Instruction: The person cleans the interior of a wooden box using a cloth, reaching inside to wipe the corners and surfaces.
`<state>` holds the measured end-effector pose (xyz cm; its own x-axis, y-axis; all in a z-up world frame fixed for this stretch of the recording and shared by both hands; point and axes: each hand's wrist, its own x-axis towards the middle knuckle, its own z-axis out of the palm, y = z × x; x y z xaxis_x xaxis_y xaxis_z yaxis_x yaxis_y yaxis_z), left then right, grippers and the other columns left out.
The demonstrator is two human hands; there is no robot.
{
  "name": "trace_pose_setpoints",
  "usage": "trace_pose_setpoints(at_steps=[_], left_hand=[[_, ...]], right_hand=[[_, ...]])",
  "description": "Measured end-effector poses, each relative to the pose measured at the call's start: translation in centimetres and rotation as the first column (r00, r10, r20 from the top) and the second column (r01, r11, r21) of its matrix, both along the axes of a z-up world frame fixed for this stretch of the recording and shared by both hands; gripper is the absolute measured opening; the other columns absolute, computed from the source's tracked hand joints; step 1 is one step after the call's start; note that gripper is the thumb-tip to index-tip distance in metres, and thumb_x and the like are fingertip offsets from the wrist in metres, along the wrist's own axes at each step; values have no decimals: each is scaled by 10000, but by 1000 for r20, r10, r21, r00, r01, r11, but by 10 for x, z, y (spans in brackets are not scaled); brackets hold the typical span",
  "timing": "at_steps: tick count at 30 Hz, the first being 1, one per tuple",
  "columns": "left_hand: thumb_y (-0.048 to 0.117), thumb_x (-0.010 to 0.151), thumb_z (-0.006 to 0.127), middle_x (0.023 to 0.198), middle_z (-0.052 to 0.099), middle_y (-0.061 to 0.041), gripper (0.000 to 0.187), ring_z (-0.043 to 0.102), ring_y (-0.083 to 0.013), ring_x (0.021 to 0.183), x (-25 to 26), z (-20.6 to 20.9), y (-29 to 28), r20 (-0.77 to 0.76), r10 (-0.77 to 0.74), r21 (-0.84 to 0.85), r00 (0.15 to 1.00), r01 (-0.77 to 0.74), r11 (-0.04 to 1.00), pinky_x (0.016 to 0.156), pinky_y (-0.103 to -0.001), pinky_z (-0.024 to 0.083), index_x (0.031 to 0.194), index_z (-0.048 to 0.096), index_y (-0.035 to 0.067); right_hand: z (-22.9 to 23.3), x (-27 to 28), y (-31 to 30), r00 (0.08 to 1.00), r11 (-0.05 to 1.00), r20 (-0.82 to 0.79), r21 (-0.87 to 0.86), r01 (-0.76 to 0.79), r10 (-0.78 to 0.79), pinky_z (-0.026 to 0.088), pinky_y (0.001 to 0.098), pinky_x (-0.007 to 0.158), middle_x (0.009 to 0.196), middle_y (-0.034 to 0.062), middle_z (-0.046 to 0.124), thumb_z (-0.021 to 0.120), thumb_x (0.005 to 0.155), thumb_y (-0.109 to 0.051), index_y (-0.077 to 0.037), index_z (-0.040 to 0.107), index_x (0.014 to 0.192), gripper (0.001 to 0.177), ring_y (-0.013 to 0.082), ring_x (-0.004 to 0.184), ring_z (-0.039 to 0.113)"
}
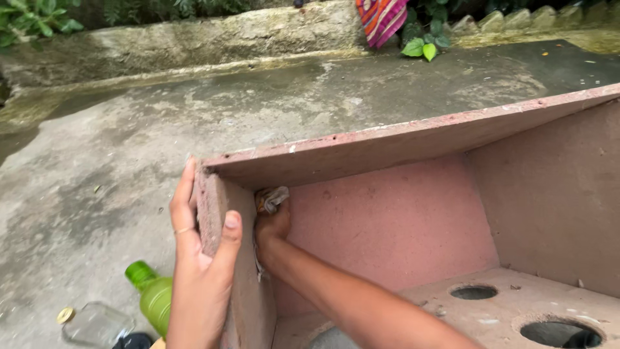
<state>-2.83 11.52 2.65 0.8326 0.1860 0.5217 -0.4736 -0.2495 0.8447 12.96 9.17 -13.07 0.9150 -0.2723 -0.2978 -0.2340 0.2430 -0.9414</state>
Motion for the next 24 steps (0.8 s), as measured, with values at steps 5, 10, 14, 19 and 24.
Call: trace_pose_setpoints(at_steps=[5, 10, 14, 19, 24], left_hand=[[204, 1003, 583, 1678, 289, -143, 735, 290, -267, 1549, 3, 1, -2, -32, -11, -64, 999, 9, 998, 1224, -401, 221, 1632, 214, 109], [197, 1002, 595, 1663, 337, -139, 726, 324, -258, 1534, 7, 3, -3, -50, 6, -74, 999, -10, 997, 1222, -393, 234, 1633, 244, 128], [211, 1004, 600, 1622, 381, -159, 719, 385, -268, 1483, 9, -1, -1, -12, -30, -108, 999, 28, 994, 1210, -395, 286, 1627, 254, 126], [210, 1015, 606, 1638, 366, -166, 718, 361, -271, 1508, 10, -3, 0, 20, -5, -57, 1000, 6, 998, 1230, -396, 265, 1633, 252, 116], [197, 994, 594, 1682, 316, -145, 736, 324, -274, 1544, 2, 2, -4, -22, -7, -80, 1000, 5, 997, 1230, -409, 246, 1633, 236, 126]], right_hand=[[2, -16, -4, 999, 994, -9, 100, -33, 34, 483, 342, 944, 1276, 70, 637, 500, 945, -1, -103, 526, 1383, 451, 195, 1093, 592], [56, -68, -19, 993, 939, 20, 323, -115, 114, 514, 330, 850, 1130, 65, 695, 527, 963, -28, -67, 619, 1248, 302, 166, 973, 623], [93, -111, -32, 975, 890, 124, 402, -217, 182, 538, 321, 775, 1012, 60, 741, 549, 977, -50, -39, 694, 1139, 218, 143, 876, 648], [95, -105, -30, 966, 907, 154, 341, -247, 206, 539, 290, 817, 1066, 47, 745, 580, 982, -95, -93, 676, 1177, 218, 130, 926, 658], [53, -37, -8, 986, 953, 55, 254, -163, 154, 546, 309, 815, 1067, 62, 743, 589, 973, -86, -83, 670, 1162, 206, 144, 918, 667]])
